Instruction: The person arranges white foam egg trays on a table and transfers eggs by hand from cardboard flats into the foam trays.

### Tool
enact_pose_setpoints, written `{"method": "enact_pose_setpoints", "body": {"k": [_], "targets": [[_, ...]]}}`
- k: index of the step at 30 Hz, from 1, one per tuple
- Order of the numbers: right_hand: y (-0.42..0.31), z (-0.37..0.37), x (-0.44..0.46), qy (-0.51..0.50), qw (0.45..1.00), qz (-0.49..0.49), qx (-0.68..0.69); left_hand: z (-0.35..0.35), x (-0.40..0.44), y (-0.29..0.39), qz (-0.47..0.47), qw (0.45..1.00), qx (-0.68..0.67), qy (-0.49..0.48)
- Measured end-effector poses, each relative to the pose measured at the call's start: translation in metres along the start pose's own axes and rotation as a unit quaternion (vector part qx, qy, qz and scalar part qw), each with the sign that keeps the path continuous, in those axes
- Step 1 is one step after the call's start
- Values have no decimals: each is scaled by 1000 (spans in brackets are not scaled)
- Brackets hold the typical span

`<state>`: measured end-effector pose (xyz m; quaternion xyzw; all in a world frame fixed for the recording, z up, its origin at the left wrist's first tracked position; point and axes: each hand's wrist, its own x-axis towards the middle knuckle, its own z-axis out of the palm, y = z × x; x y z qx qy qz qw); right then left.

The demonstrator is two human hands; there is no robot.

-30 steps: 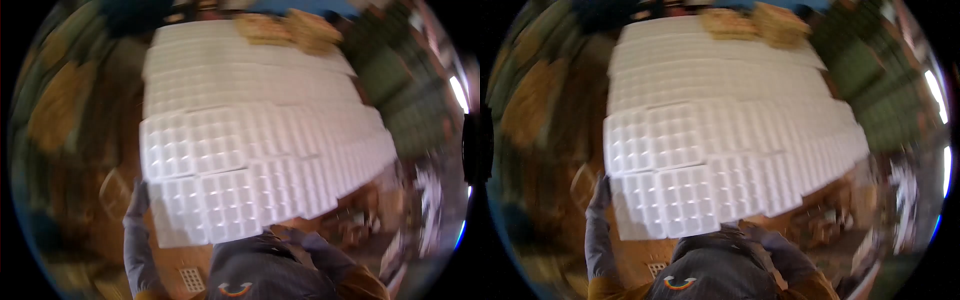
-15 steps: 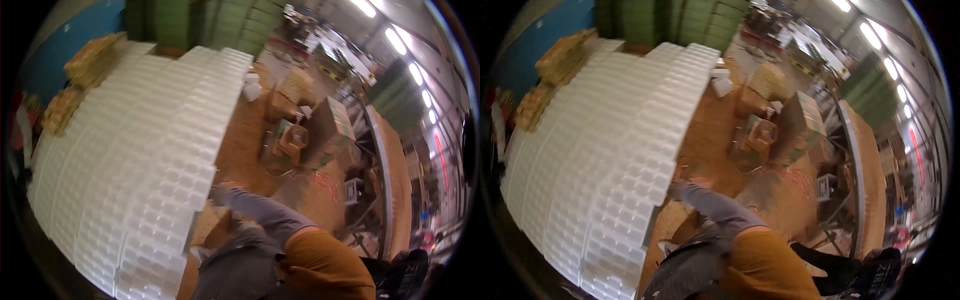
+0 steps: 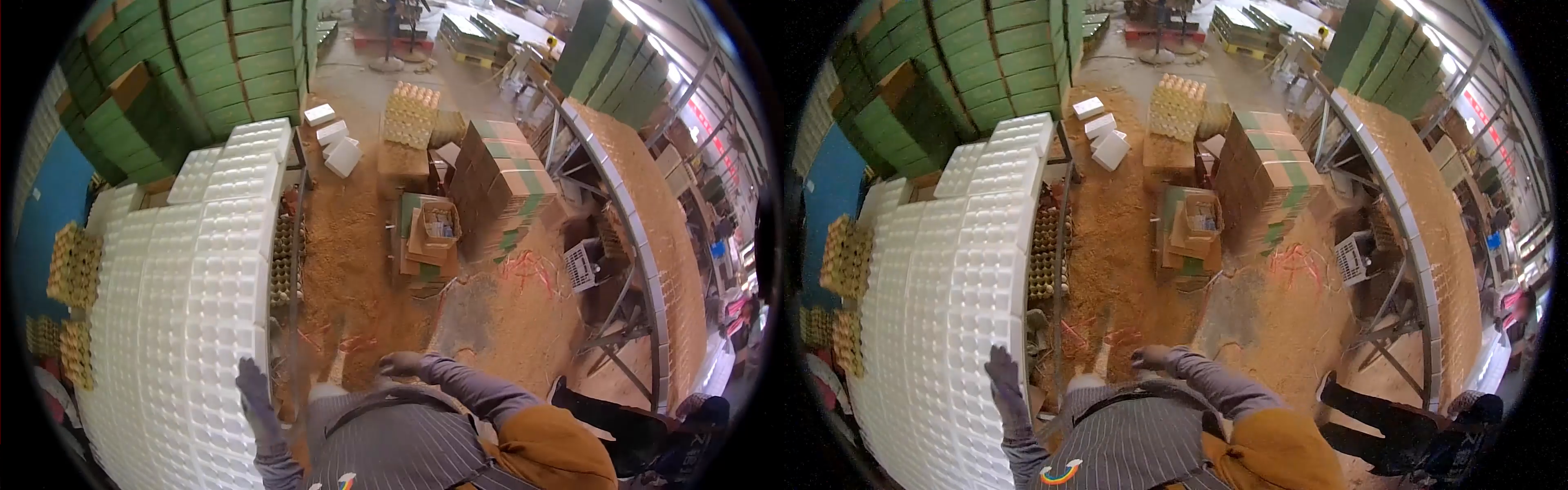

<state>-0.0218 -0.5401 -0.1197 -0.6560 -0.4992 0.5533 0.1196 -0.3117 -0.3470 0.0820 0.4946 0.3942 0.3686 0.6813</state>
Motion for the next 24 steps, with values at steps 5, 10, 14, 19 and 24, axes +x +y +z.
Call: {"method": "enact_pose_setpoints", "body": {"k": [5, 10, 14, 19, 24], "targets": [[11, -89, 5, 105, 989, 13, 107, 86, 99, 3, -17, 990, 102, -97], [14, -183, 54, 153, 960, 12, 234, 164, 255, -8, -43, 984, 111, -131], [47, -245, 74, 238, 940, 54, 240, 202, 445, -69, -25, 949, 109, -294], [43, -350, 69, 363, 879, 113, 289, 335, 643, -72, -251, 809, -233, -478], [82, -444, 98, 415, 840, 130, 323, 438, 839, -151, -177, 938, -9, -298]]}}
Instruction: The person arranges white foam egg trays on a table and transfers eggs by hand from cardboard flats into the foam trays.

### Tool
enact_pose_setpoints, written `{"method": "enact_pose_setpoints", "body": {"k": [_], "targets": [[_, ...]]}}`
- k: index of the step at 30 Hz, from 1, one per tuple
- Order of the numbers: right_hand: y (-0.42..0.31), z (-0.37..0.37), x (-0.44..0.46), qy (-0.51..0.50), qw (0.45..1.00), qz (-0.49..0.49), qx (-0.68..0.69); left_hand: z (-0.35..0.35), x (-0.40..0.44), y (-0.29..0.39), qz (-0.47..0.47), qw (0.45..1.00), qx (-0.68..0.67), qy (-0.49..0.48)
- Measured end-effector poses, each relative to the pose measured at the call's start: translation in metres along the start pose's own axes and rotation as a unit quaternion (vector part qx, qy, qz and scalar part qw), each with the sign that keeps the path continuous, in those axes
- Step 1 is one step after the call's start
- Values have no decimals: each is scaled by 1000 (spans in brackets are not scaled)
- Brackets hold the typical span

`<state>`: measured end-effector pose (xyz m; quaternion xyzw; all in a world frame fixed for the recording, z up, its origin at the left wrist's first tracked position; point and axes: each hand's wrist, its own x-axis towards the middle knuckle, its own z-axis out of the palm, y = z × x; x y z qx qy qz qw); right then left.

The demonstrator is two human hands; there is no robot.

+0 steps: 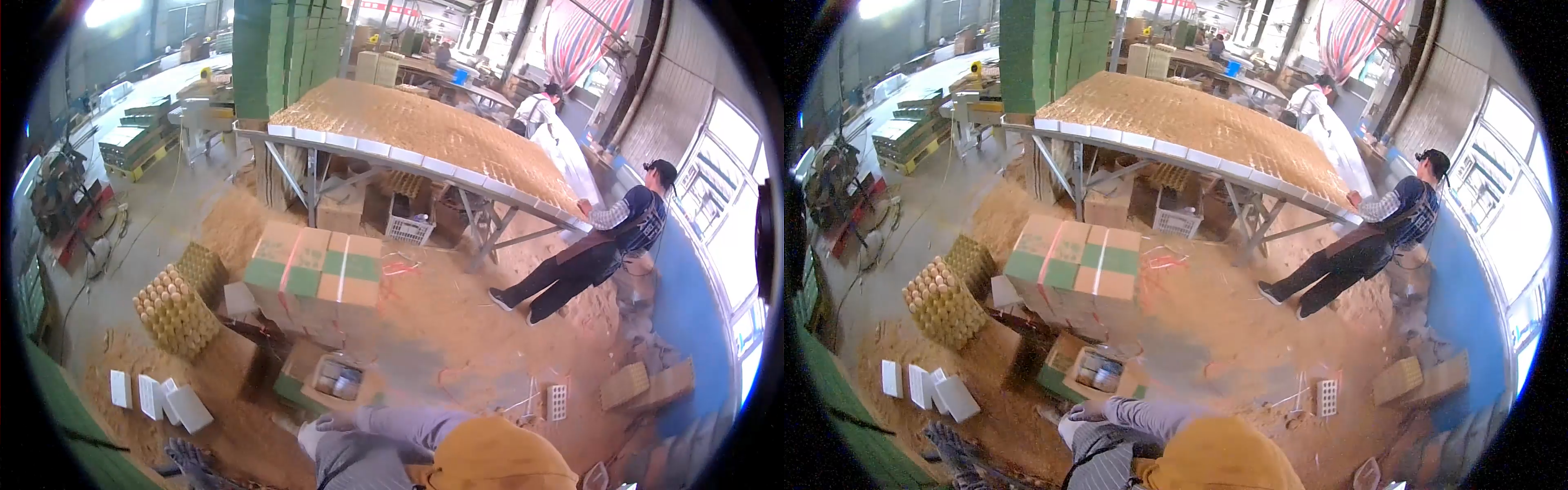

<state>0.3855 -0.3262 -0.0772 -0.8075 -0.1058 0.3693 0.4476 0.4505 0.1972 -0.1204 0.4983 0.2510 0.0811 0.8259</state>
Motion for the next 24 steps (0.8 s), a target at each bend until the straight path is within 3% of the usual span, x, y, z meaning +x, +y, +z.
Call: {"method": "enact_pose_setpoints", "body": {"k": [2, 4, 6, 7, 9, 10, 11, 12, 13, 14, 15, 16, 17, 18, 19, 20, 21, 22, 23, 24], "targets": [[4, -11, 58, -38, 995, -60, 68, 23, 38, 14, -14, 999, 37, -18], [-11, -16, 108, 19, 995, -56, 80, 72, 55, 36, -18, 997, 68, -29], [-28, -29, 160, 27, 988, -40, 145, 120, 63, 58, -80, 988, 14, 134], [-32, -22, 194, 19, 987, -39, 152, 98, 95, 59, -80, 986, 21, 142], [-27, -21, 265, 20, 947, 15, 321, 39, 166, 31, -183, 980, -56, 49], [-26, -33, 289, 12, 947, 21, 321, 38, 188, 26, -187, 979, -57, 59], [-31, -47, 315, 98, 981, -133, 98, 33, 210, 26, -171, 985, -23, 28], [-39, -47, 342, 165, 936, -285, -125, 15, 222, 28, -154, 988, 14, 11], [-62, -57, 346, 82, 944, -114, 300, 28, 221, 33, -137, 990, 34, -8], [-120, -101, 334, 33, 894, 10, 447, 48, 220, 33, -122, 991, 55, -11], [-107, -92, 368, 98, 837, 38, 538, -11, 261, 3, -171, 984, -55, 13], [-102, -116, 389, 146, 895, 43, 419, 52, 249, 28, -158, 985, 73, 18], [-44, -118, 427, 174, 950, -30, 257, 6, 289, -16, -164, 985, 32, 50], [-37, -125, 445, 238, 897, 18, 371, 52, 296, 10, -242, 964, 32, 106], [-23, -137, 473, 278, 855, 84, 430, 43, 324, -10, -259, 959, 36, 107], [-36, -156, 485, 303, 871, 79, 379, 48, 350, -14, -263, 957, 38, 115], [5, -159, 521, 306, 806, 19, 507, 50, 373, -27, -259, 959, 66, 97], [-20, -184, 538, 299, 861, 26, 410, 56, 392, -42, -257, 959, 90, 80], [38, -189, 588, 280, 885, -32, 371, 67, 418, -53, -260, 959, 93, 71], [-26, -211, 594, 219, 815, 20, 536, 70, 442, -66, -260, 959, 96, 61]]}}
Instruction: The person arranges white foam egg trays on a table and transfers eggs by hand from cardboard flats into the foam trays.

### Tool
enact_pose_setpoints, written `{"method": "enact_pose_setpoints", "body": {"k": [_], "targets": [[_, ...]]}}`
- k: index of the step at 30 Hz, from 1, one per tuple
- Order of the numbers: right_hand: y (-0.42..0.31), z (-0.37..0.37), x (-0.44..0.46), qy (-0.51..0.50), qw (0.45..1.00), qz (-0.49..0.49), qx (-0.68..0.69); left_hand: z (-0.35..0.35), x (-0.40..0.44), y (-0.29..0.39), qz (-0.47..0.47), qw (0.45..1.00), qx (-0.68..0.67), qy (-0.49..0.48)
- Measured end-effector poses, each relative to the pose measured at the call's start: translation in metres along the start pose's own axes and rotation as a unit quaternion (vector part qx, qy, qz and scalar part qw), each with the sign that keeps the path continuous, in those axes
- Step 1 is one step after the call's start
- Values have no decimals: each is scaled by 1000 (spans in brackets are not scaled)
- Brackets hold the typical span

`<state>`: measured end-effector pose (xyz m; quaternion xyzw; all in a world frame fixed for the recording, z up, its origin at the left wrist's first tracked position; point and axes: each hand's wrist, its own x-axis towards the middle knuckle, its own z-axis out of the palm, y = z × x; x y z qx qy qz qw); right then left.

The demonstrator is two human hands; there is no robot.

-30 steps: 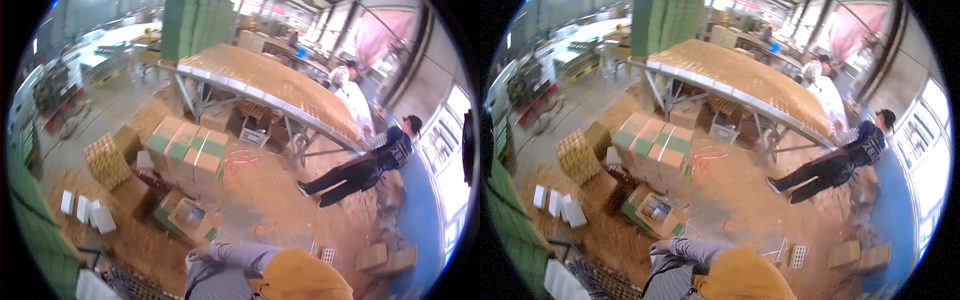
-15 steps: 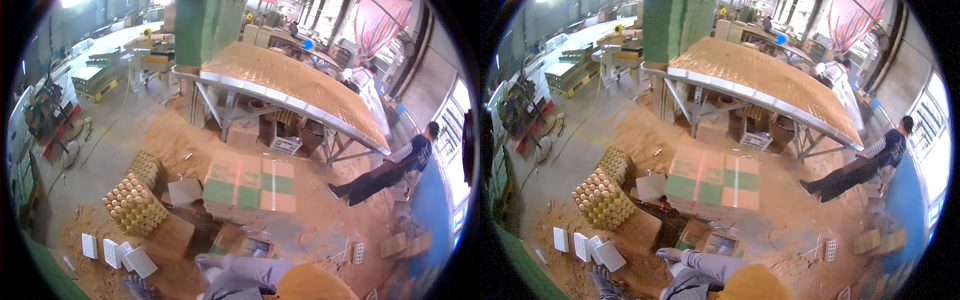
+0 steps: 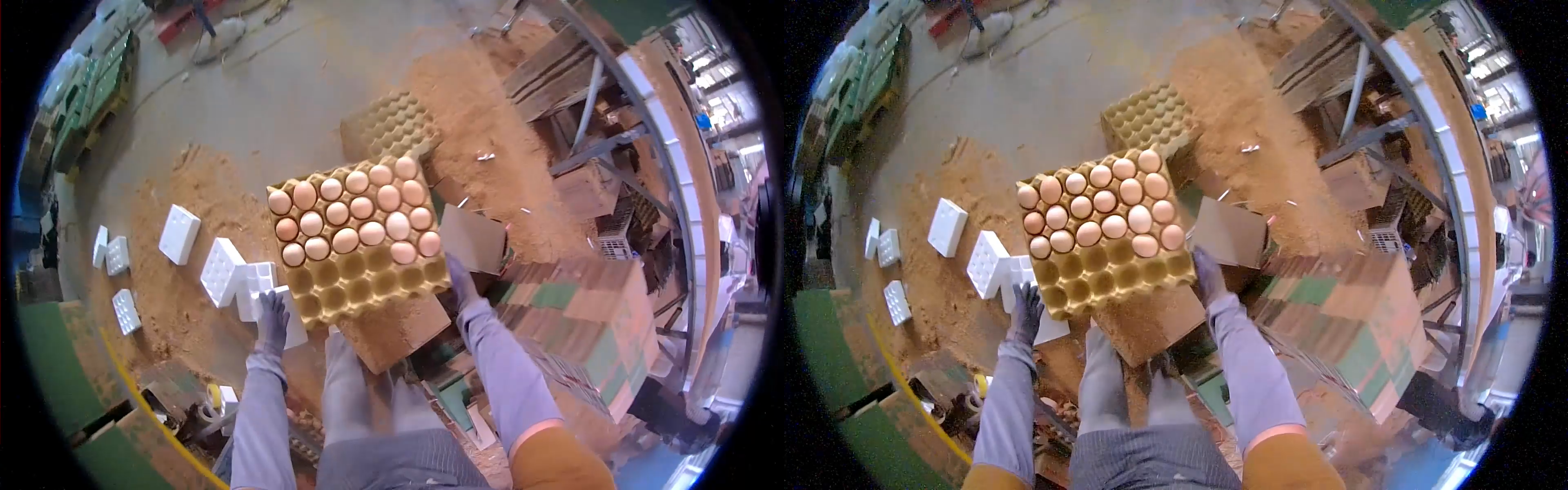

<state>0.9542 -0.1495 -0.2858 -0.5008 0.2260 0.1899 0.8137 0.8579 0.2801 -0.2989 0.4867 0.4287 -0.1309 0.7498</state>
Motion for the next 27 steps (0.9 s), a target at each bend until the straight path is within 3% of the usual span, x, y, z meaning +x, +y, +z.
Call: {"method": "enact_pose_setpoints", "body": {"k": [1, 2, 3, 5, 6, 12, 19, 27], "targets": [[-36, 44, 10, -10, 994, 104, 21, -23, 56, -24, 152, 962, 219, -61], [-38, 45, 32, -6, 994, 107, 9, -53, 104, -53, 288, 850, 424, -124], [-35, 36, 55, -3, 996, 88, -8, -46, 120, -54, 283, 862, 410, -96], [-25, 23, 78, 14, 997, 65, -28, -26, 130, -51, 144, 970, 190, -55], [-19, 17, 84, 22, 997, 60, -35, -19, 133, -54, 105, 987, 116, -43], [3, -5, 84, 66, 995, 56, -53, 3, 153, -71, 57, 998, 33, -19], [65, -24, -2, 134, 985, 91, -55, -16, 119, -88, 6, 1000, 11, 12], [63, -34, -7, 152, 981, 108, -60, -33, 102, -111, -38, 998, -24, 32]]}}
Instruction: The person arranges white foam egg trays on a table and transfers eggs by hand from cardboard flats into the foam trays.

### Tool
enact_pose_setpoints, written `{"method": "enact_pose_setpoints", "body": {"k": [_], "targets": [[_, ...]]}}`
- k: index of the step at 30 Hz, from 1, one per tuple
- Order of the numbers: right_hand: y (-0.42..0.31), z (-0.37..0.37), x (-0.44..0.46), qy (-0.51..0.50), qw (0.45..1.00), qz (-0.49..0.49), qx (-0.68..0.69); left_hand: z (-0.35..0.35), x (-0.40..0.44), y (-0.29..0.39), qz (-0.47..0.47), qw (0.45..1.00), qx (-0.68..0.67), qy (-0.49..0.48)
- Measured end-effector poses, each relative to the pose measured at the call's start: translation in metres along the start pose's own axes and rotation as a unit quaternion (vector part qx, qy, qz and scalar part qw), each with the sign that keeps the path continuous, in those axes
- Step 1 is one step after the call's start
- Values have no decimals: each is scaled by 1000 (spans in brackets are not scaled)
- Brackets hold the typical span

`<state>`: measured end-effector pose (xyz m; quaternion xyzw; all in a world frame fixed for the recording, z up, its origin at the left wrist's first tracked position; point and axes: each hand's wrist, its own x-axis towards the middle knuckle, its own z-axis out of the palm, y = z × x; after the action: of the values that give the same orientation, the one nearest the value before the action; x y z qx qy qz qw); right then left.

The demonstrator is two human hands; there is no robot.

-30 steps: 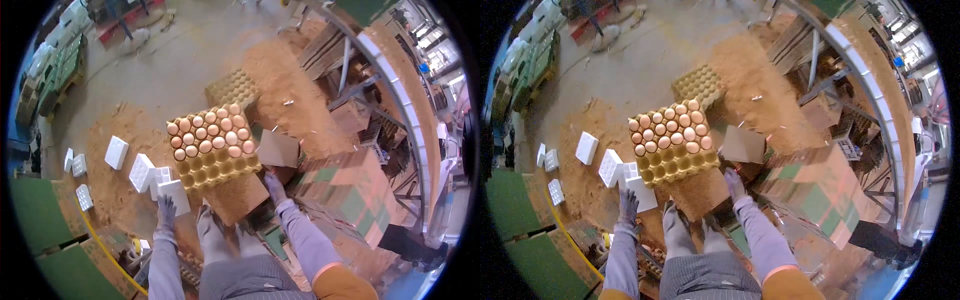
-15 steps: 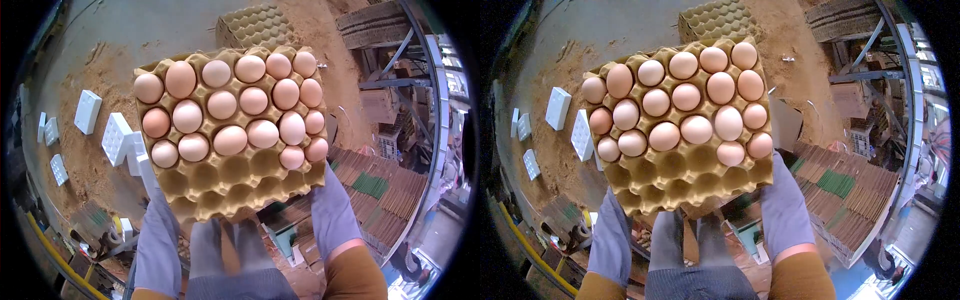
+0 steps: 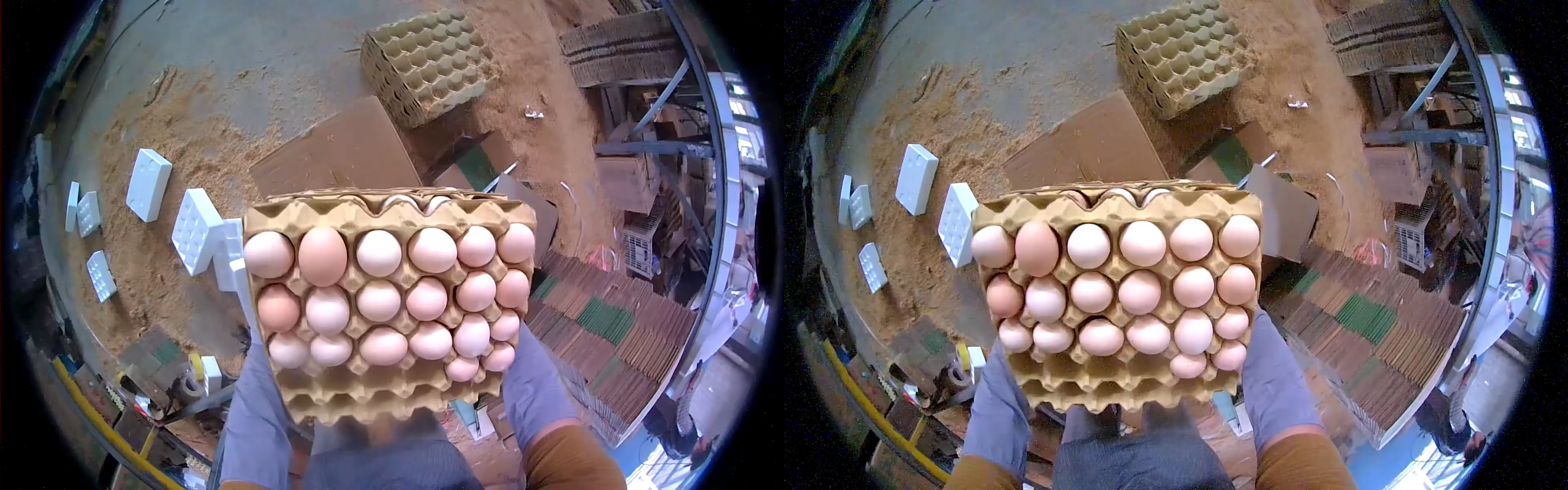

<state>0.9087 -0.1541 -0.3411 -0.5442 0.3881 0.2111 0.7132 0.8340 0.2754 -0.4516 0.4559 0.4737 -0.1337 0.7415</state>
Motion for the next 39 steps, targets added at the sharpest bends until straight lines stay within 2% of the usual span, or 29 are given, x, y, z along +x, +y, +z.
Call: {"method": "enact_pose_setpoints", "body": {"k": [7, 13, 18, 24, 30, 33, 38, 39], "targets": [[15, -2, -13, -8, 1000, -1, -10, 4, -5, -9, 12, 999, -27, -18], [23, -18, -56, -23, 999, 5, -32, 1, -56, -25, 12, 998, -58, -27], [4, -48, -132, -52, 996, 6, -75, 5, -152, -47, 16, 994, -102, -45], [-60, -88, -220, -131, 975, -31, -174, 21, -300, -86, 53, 985, -146, -72], [-68, -113, -296, -285, 909, 6, -303, 76, -424, -124, 163, 971, -150, -94], [-30, -103, -336, -331, 867, 44, -370, 75, -432, -130, 210, 961, -149, -100], [54, -139, -394, -424, 780, 83, -453, 60, -547, -136, 304, 923, -203, -119], [49, -138, -396, -438, 764, 96, -463, 69, -551, -112, 317, 918, -203, -122]]}}
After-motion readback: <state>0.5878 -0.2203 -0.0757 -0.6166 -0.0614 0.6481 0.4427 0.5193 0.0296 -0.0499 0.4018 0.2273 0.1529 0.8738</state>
